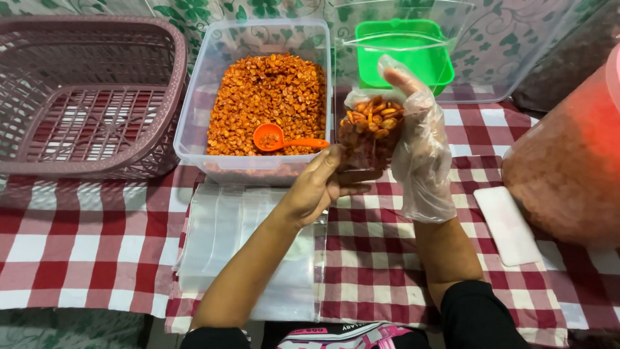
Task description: Scooping snacks from a large container into small plastic bags and weighing them on a scale.
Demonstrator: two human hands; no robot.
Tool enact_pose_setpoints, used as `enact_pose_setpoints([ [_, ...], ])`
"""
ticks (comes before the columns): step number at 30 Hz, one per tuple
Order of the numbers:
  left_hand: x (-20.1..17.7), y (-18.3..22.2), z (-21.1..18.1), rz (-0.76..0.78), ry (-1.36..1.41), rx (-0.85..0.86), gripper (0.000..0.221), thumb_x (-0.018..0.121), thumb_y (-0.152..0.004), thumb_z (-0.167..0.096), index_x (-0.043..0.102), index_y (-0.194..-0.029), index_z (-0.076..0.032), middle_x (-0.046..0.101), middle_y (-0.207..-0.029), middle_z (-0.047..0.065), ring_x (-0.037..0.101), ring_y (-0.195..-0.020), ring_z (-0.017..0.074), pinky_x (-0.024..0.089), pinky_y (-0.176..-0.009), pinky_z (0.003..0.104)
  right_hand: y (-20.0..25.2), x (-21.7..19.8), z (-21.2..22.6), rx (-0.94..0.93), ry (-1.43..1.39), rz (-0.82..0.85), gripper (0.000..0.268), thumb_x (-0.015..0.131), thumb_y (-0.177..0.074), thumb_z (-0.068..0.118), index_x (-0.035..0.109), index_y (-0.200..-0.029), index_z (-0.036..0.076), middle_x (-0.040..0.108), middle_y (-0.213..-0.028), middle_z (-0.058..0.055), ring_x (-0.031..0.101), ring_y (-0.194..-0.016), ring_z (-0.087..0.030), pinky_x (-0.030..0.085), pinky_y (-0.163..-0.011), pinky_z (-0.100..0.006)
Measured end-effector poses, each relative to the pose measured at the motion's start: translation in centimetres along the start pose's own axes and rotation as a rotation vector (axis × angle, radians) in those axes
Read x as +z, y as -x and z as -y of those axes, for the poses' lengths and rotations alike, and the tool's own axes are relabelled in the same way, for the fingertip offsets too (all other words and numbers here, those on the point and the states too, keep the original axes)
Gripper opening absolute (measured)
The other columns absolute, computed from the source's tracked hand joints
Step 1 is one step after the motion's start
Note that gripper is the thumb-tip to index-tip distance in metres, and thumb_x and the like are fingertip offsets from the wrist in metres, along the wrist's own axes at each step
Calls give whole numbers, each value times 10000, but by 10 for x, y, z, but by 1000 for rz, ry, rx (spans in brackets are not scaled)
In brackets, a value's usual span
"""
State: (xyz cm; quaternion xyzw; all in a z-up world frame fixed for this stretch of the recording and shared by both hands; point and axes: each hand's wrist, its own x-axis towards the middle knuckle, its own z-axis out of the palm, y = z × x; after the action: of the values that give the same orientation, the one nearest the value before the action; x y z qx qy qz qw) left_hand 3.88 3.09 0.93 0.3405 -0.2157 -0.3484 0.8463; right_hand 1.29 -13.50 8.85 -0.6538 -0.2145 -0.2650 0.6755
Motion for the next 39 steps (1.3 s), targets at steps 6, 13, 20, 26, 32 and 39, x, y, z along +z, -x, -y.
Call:
enact_pose_setpoints([
  [6,9,6,-3,-138,-34,90,514,434,-1083,-324,402,-1512,-44,583,-1409,181,654,-1173,259,592,-962,374,3,6,2,-99,-46,12,779,423,-1052,753,474,-1447,83,424,-1608,-116,682,-1226,-297,599,-1122,-419],
  [13,18,16,-42,-55,-462,57,576,354,-1059,-370,420,-1479,20,638,-1329,260,726,-1011,293,636,-801,348,-1,-3,5,-77,84,-33,712,322,-1076,651,435,-1436,48,447,-1534,-153,650,-1232,-294,584,-1130,-412],
  [20,-60,4,-124,-712,-1960,-104,391,479,-1043,-364,786,-1078,-124,644,-981,177,620,-900,340,506,-846,528,-3,6,39,39,36,-187,526,295,-1115,452,418,-1427,47,576,-1375,-141,663,-1151,-227,536,-1106,-367],
  [26,-10,-6,-131,-384,-1721,491,303,562,-1000,-256,714,-1181,-65,632,-1160,142,607,-1064,263,515,-899,413,-9,-8,27,-73,435,-274,608,241,-1138,385,617,-1222,-86,407,-1495,-164,435,-1412,-294,369,-1248,-391],
  [32,69,-56,-138,3,-1516,730,294,675,-983,-136,678,-1240,7,745,-1101,102,648,-755,150,525,-636,259,-56,-29,15,-268,391,-238,658,284,-1139,551,468,-1397,-25,739,-1156,-240,700,-1026,-286,553,-1015,-342],
  [39,37,-150,-130,-42,-1197,854,129,726,-878,23,641,-973,-2,711,-813,43,679,-638,107,573,-574,226,-96,-59,0,-238,212,-182,468,457,-1118,450,562,-1206,2,615,-1193,-106,571,-1023,-192,500,-987,-324],
])
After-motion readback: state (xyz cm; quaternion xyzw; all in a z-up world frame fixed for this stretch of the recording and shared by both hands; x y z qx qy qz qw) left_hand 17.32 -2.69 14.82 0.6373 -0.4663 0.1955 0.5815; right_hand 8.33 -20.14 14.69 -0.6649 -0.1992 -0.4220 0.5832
